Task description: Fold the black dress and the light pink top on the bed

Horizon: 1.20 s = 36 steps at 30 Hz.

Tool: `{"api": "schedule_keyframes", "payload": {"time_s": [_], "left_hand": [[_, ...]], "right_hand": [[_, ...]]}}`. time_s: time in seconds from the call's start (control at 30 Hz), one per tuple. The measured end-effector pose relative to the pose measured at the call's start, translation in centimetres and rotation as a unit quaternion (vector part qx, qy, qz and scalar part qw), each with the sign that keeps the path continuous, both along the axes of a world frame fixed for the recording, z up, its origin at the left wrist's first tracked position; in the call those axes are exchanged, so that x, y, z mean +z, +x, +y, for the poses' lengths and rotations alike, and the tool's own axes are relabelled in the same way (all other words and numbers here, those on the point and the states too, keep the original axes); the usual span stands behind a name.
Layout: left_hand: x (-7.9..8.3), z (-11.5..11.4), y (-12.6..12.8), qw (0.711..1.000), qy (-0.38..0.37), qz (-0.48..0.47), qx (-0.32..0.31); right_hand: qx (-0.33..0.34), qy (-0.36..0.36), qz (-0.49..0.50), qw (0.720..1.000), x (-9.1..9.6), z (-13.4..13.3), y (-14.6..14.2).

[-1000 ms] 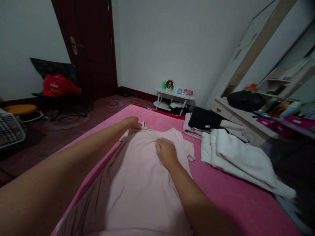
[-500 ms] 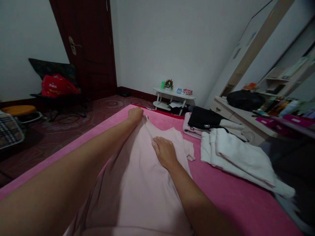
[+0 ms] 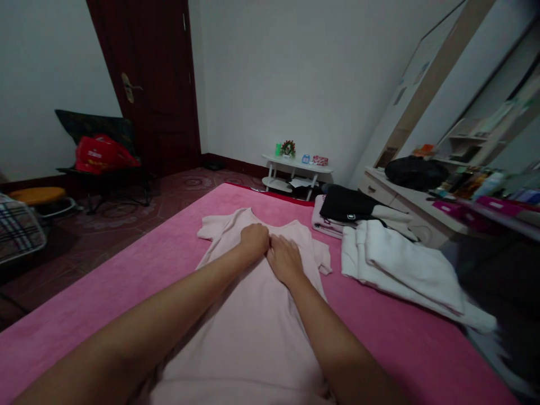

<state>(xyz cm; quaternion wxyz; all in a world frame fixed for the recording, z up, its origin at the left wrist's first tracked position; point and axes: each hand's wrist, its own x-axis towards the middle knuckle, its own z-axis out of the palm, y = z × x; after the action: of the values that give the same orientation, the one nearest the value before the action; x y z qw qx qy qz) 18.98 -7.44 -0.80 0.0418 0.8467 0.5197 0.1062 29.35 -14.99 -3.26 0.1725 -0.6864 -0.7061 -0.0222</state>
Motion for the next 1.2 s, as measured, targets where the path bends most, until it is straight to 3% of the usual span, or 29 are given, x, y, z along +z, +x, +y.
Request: {"api": "schedule_keyframes", "payload": {"time_s": [0.17,0.27,0.37,0.47,0.57,0.63,0.7,0.8,0.9,1.0,1.07,1.1,1.2], "left_hand": [[-2.0,-1.9,-1.4,0.996,0.064,-0.006,-0.059],[-2.4,-1.8,-2.3,0.990,0.099,-0.023,-0.102],[-2.6,-1.6,-2.6,0.988,0.104,-0.036,-0.113],[-2.6,-1.7,-2.6,0.988,0.100,-0.045,-0.111],[-2.7,-1.8,-2.4,0.988,0.106,-0.040,-0.106],[-2.7,-1.8,-2.4,0.988,0.110,-0.035,-0.102],[-2.8,-1.8,-2.4,0.988,0.109,-0.034,-0.103],[-2.8,-1.7,-2.5,0.988,0.103,-0.040,-0.108],[-2.8,-1.6,-2.6,0.987,0.097,-0.047,-0.119],[-2.9,-1.6,-2.6,0.986,0.098,-0.050,-0.127],[-2.9,-1.7,-2.6,0.986,0.100,-0.051,-0.127],[-2.9,-1.7,-2.6,0.986,0.099,-0.052,-0.126],[-2.8,-1.8,-2.6,0.985,0.101,-0.055,-0.126]], "right_hand": [[-0.139,-0.045,0.035,0.989,-0.5,0.9,1.5],[-0.163,-0.057,0.074,0.982,-0.5,1.3,3.5],[-0.176,0.007,0.108,0.978,-0.3,0.9,6.6],[-0.251,0.059,0.100,0.961,-0.1,-0.2,10.2],[-0.280,-0.001,0.076,0.957,0.2,-1.2,12.6],[-0.264,-0.053,0.059,0.961,0.4,-1.2,13.0],[-0.253,-0.060,0.054,0.964,0.7,-1.0,12.7],[-0.254,0.007,0.106,0.961,1.2,-0.6,12.5],[-0.298,0.102,0.162,0.935,1.8,-0.7,13.6],[-0.340,0.242,0.289,0.862,2.0,-0.8,15.0],[-0.337,0.317,0.386,0.798,2.0,-0.7,15.6],[-0.330,0.336,0.409,0.781,2.0,-0.7,15.6],[-0.304,0.353,0.357,0.810,2.8,-0.5,15.0]]}}
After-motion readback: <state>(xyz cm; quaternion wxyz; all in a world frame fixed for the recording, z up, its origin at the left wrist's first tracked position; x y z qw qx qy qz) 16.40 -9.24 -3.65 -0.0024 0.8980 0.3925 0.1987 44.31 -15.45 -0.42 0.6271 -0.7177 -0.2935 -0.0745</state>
